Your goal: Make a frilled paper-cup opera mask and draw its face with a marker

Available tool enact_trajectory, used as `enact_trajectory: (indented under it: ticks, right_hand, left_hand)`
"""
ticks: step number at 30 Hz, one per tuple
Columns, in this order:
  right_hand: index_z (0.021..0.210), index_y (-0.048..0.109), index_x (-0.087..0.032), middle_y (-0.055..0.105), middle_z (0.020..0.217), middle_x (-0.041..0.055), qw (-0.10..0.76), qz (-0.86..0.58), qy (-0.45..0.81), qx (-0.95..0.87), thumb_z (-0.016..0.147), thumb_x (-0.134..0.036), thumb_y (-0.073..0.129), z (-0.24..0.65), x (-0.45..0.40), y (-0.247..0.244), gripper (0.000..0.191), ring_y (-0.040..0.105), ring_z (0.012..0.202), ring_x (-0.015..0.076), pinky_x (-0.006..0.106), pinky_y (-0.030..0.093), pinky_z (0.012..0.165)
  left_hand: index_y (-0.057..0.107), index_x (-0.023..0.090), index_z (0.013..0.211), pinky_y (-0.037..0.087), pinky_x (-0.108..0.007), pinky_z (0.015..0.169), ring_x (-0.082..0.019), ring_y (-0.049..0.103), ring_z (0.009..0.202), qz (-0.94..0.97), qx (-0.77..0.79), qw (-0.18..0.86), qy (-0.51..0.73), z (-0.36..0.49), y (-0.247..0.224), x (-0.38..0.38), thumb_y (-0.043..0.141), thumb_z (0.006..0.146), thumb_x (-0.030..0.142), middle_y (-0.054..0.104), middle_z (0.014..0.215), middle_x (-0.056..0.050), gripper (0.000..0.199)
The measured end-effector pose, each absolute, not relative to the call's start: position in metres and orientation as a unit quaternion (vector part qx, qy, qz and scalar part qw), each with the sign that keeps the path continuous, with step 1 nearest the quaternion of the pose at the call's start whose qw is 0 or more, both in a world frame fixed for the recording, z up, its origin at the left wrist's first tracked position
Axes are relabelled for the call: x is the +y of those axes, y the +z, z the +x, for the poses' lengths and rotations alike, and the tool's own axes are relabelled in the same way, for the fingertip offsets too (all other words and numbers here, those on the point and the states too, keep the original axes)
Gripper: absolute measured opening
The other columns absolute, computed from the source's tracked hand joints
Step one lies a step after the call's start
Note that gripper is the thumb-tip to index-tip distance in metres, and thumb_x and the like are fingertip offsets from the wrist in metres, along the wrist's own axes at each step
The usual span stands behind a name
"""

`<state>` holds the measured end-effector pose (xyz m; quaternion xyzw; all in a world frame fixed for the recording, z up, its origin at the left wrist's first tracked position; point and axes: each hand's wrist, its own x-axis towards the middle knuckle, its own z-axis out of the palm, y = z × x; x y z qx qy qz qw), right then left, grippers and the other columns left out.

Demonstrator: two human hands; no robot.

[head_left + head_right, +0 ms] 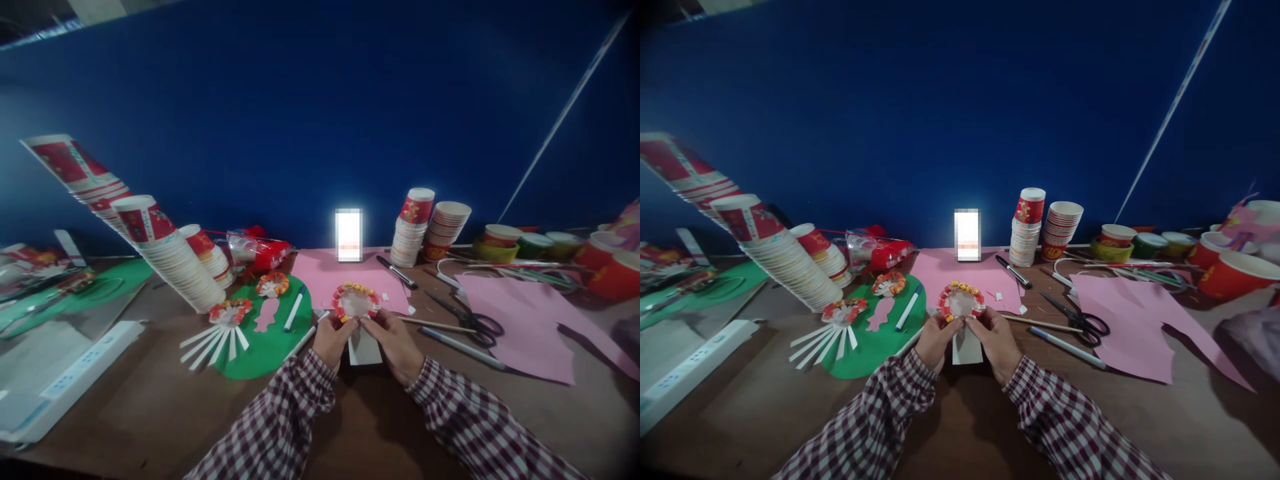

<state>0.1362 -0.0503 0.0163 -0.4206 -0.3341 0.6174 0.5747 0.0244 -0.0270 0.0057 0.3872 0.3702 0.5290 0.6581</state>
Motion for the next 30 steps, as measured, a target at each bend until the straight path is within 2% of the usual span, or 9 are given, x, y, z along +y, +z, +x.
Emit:
enact_trajectory:
  ticks: [6, 13, 20, 23, 30]
  right_hand:
    - [0.088, 0.061, -0.017, 0.068, 0.081, 0.0044, 0.577, -0.425, 0.618, -0.323, 0.06, -0.036, 0.073, 0.1351, -0.0511, 0.0187, 0.036, 0.063, 0.069, 0.0194, 0.028, 0.048, 0.057]
    - [0.099, 0.059, -0.02, 0.068, 0.08, 0.0032, 0.579, -0.407, 0.623, -0.333, 0.064, -0.034, 0.071, 0.1349, -0.0502, 0.0147, 0.04, 0.063, 0.066, 0.019, 0.03, 0.049, 0.059]
    - [0.088, 0.06, -0.018, 0.068, 0.084, 0.0038, 0.574, -0.407, 0.63, -0.329, 0.063, -0.035, 0.071, 0.1361, -0.0515, 0.0153, 0.033, 0.062, 0.074, 0.0194, 0.028, 0.049, 0.061]
    - [0.09, 0.059, -0.019, 0.067, 0.087, 0.0035, 0.575, -0.404, 0.633, -0.325, 0.064, -0.033, 0.071, 0.1368, -0.052, 0.0135, 0.032, 0.062, 0.076, 0.0185, 0.027, 0.048, 0.062]
    - [0.089, 0.061, -0.018, 0.067, 0.086, 0.0037, 0.579, -0.427, 0.611, -0.331, 0.061, -0.035, 0.072, 0.1372, -0.0496, 0.0108, 0.035, 0.061, 0.076, 0.0185, 0.028, 0.048, 0.063]
  left_hand:
    - [0.064, 0.007, 0.083, 0.048, -0.031, 0.068, -0.019, 0.062, 0.068, 0.39, 0.372, 0.666, 0.515, 0.0227, 0.0062, -0.027, 0.074, 0.056, 0.03, 0.068, 0.076, -0.009, 0.036]
    - [0.064, 0.007, 0.086, 0.048, -0.031, 0.068, -0.018, 0.062, 0.067, 0.388, 0.365, 0.671, 0.516, 0.0221, 0.0005, -0.0263, 0.073, 0.057, 0.03, 0.067, 0.075, -0.009, 0.038]
    - [0.064, 0.006, 0.082, 0.048, -0.029, 0.063, -0.017, 0.061, 0.063, 0.387, 0.384, 0.665, 0.511, 0.0215, 0.006, -0.0273, 0.072, 0.059, 0.032, 0.067, 0.071, -0.009, 0.036]
    - [0.064, 0.006, 0.084, 0.048, -0.028, 0.059, -0.016, 0.06, 0.06, 0.374, 0.39, 0.67, 0.509, 0.0205, 0.0044, -0.026, 0.07, 0.061, 0.034, 0.066, 0.07, -0.009, 0.036]
    - [0.064, 0.007, 0.086, 0.048, -0.029, 0.063, -0.017, 0.061, 0.062, 0.347, 0.374, 0.687, 0.517, 0.0203, 0.0012, -0.0245, 0.071, 0.061, 0.035, 0.067, 0.072, -0.009, 0.039]
